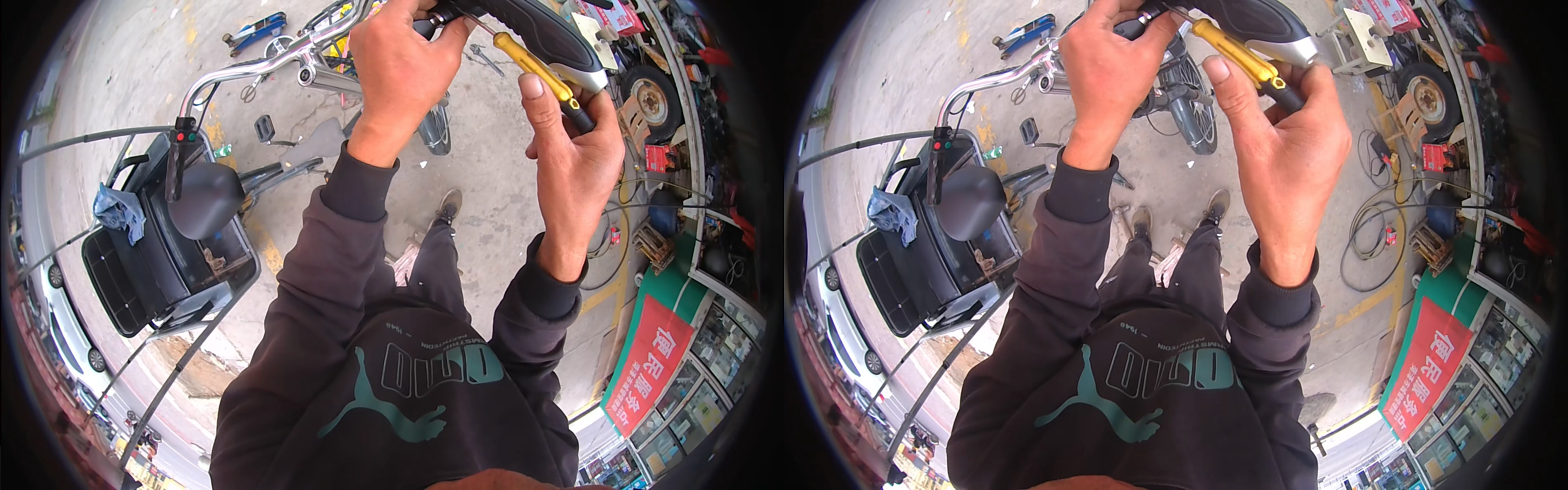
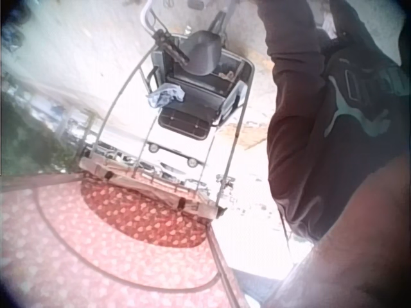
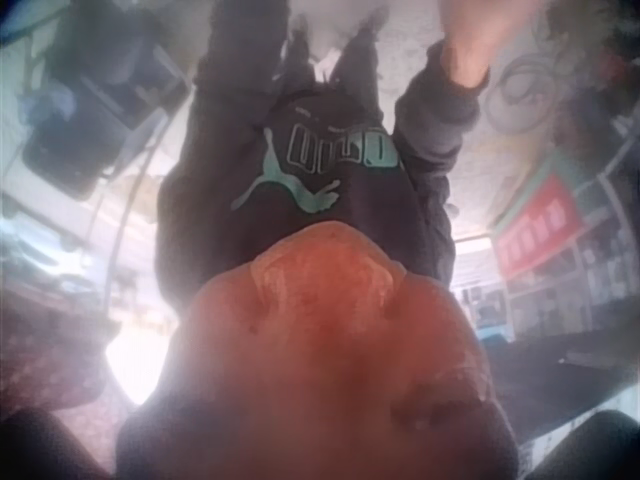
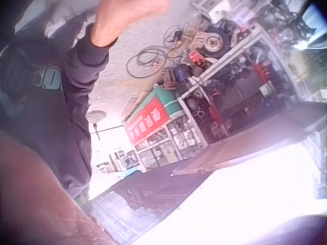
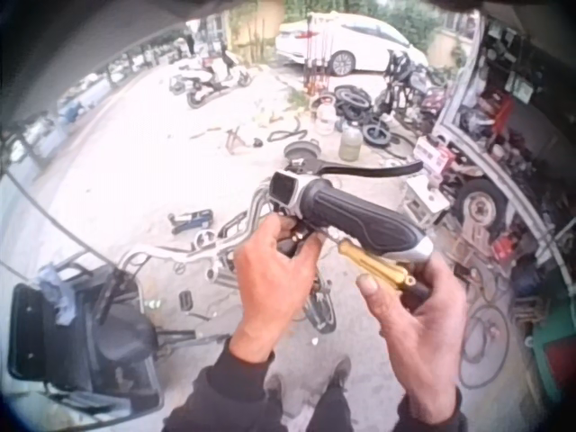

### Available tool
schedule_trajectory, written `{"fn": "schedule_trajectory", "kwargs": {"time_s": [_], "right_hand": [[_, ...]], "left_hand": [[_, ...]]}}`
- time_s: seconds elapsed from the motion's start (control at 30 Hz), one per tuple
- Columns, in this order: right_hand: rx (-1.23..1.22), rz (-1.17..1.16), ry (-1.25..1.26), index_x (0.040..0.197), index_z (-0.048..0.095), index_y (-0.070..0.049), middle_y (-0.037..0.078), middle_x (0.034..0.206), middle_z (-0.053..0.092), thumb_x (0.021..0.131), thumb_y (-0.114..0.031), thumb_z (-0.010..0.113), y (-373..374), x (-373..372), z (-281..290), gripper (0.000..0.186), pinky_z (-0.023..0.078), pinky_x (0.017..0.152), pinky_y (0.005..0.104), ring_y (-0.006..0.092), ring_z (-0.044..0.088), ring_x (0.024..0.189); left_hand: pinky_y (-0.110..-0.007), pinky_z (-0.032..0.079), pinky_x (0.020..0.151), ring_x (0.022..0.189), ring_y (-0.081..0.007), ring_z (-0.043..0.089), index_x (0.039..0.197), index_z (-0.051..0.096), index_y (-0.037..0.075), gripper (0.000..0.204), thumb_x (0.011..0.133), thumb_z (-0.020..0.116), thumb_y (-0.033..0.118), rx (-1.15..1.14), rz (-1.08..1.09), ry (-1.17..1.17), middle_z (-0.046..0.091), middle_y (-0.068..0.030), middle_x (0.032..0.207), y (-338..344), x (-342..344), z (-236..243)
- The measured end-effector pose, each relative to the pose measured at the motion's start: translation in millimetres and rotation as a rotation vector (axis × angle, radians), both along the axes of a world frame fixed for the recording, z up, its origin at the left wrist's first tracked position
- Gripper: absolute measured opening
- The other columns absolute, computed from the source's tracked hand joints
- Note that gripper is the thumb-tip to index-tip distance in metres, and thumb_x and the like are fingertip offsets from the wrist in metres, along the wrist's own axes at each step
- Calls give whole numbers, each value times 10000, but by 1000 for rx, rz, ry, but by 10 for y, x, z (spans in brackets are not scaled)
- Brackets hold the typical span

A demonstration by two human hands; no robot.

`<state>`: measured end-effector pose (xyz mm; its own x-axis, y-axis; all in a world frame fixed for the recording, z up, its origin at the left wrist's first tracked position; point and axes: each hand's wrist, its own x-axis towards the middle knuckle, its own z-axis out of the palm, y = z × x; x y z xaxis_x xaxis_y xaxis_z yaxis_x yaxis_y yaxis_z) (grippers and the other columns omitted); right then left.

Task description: The person repairs the handlebar controls of an electric bicycle. They connect wires to the throttle and brake lever, then use a screwdriver to tighten screws on the handlebar components.

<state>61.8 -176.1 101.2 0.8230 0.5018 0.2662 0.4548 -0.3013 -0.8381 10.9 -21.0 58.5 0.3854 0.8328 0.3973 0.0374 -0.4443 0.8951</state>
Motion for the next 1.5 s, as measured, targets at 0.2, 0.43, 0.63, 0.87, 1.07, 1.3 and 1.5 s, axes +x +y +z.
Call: {"fn": "schedule_trajectory", "kwargs": {"time_s": [0.2,0.43,0.63,0.87,1.07,1.3,1.5], "right_hand": [[123,-2,146,1096,571,47,49,748,662,924,-237,784,10,-93,-17,394,414,491,197,69,584,569],[83,67,131,1014,577,63,40,764,653,927,-174,776,-22,-33,42,321,480,496,217,62,591,592],[20,75,154,1087,609,71,46,787,667,928,-185,774,-30,-43,97,343,477,512,224,69,592,587],[112,22,162,1105,644,40,11,694,623,946,-248,757,3,-73,43,347,374,476,186,66,588,549],[56,-8,248,1067,673,61,13,684,616,934,-228,755,1,-84,127,328,415,466,224,61,544,506],[-20,-44,243,823,631,-19,-15,553,511,944,-343,742,3,-82,138,362,316,441,217,56,459,453],[21,0,303,841,651,-29,12,616,581,944,-332,740,-33,-66,87,332,348,478,219,59,509,508]], "left_hand": [[-370,549,718,805,-308,737,925,674,-22,219,812,797,119,10,-5,22,740,-178,858,6,-14,-1],[-367,550,723,815,-307,739,932,674,-22,214,813,792,112,23,-18,17,741,-174,863,-6,-20,12],[-349,549,720,807,-273,732,982,678,-14,206,843,770,107,72,-13,31,746,-152,887,-14,-51,17],[-319,548,730,773,-232,739,921,725,-7,304,776,858,224,118,20,-43,759,-129,834,25,-23,-184],[-326,549,713,767,-248,740,919,718,-13,317,779,861,233,120,9,-55,760,-136,844,9,-9,-189],[-328,557,719,780,-249,746,926,719,-13,294,777,846,206,170,52,2,764,-136,855,6,-14,-188],[-329,559,728,796,-251,750,942,714,-20,316,775,847,213,189,57,50,766,-138,871,1,-33,-194]]}}
